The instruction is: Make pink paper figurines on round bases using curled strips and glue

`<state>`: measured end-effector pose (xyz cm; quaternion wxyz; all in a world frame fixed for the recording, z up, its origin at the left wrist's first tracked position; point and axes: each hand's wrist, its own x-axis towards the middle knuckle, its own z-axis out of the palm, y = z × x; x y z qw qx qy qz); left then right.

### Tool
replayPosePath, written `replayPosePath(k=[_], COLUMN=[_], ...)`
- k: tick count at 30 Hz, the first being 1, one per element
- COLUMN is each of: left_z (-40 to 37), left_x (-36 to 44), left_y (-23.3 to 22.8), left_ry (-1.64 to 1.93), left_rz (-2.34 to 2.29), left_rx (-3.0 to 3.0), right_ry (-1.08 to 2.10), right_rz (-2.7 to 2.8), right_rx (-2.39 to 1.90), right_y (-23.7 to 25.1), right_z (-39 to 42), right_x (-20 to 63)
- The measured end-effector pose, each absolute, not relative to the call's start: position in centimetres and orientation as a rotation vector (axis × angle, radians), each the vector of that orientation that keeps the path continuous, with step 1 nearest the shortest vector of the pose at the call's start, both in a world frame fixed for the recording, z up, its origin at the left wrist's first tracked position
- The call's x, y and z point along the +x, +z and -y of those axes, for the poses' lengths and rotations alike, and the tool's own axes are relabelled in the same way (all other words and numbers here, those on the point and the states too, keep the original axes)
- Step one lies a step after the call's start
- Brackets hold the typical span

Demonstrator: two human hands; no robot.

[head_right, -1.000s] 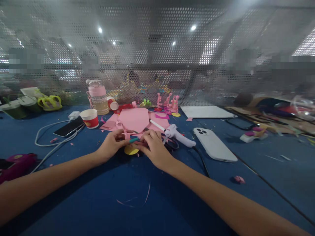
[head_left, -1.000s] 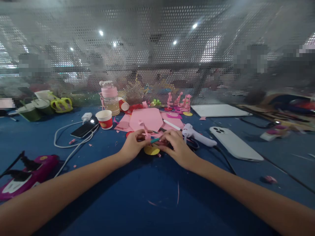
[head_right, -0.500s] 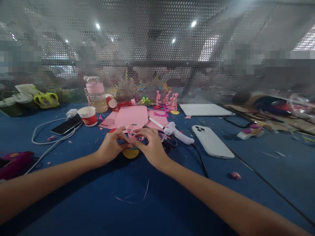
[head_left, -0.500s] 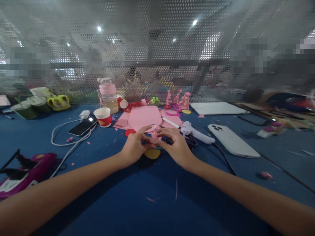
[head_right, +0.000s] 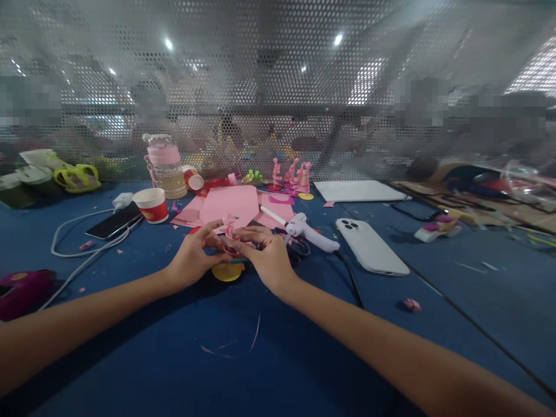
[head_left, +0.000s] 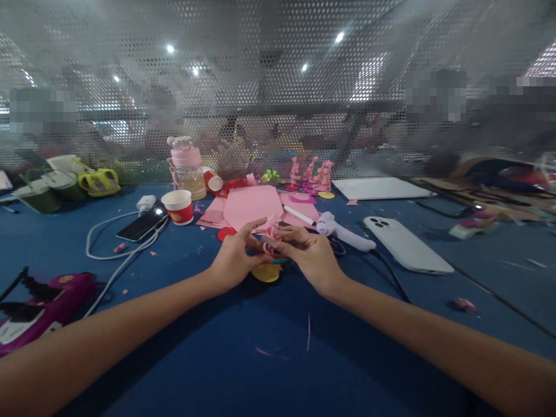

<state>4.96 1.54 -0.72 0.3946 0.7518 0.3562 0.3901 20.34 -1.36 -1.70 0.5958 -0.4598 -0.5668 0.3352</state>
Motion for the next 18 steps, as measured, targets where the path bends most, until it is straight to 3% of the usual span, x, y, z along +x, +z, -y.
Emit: replayPosePath(k=[6, 13, 18], left_z=[-1.88, -2.23, -2.03], left_x=[5.09, 5.16, 5.07], left_y=[-0.97, -1.11, -0.86], left_ry=[0.973, 0.839, 0.871], left_rz=[-0.897, -0.948, -1.009], left_rx=[1.776, 1.865, 1.881], right_ry=[0.907, 0.772, 0.966], right_rz=[1.29, 1.449, 1.391], right_rx=[-1.059, -1.102, -0.98], right_y=[-2.21, -2.22, -2.05], right_z=[1.11, 1.08, 1.22], right_x=[20.12, 20.33, 20.58])
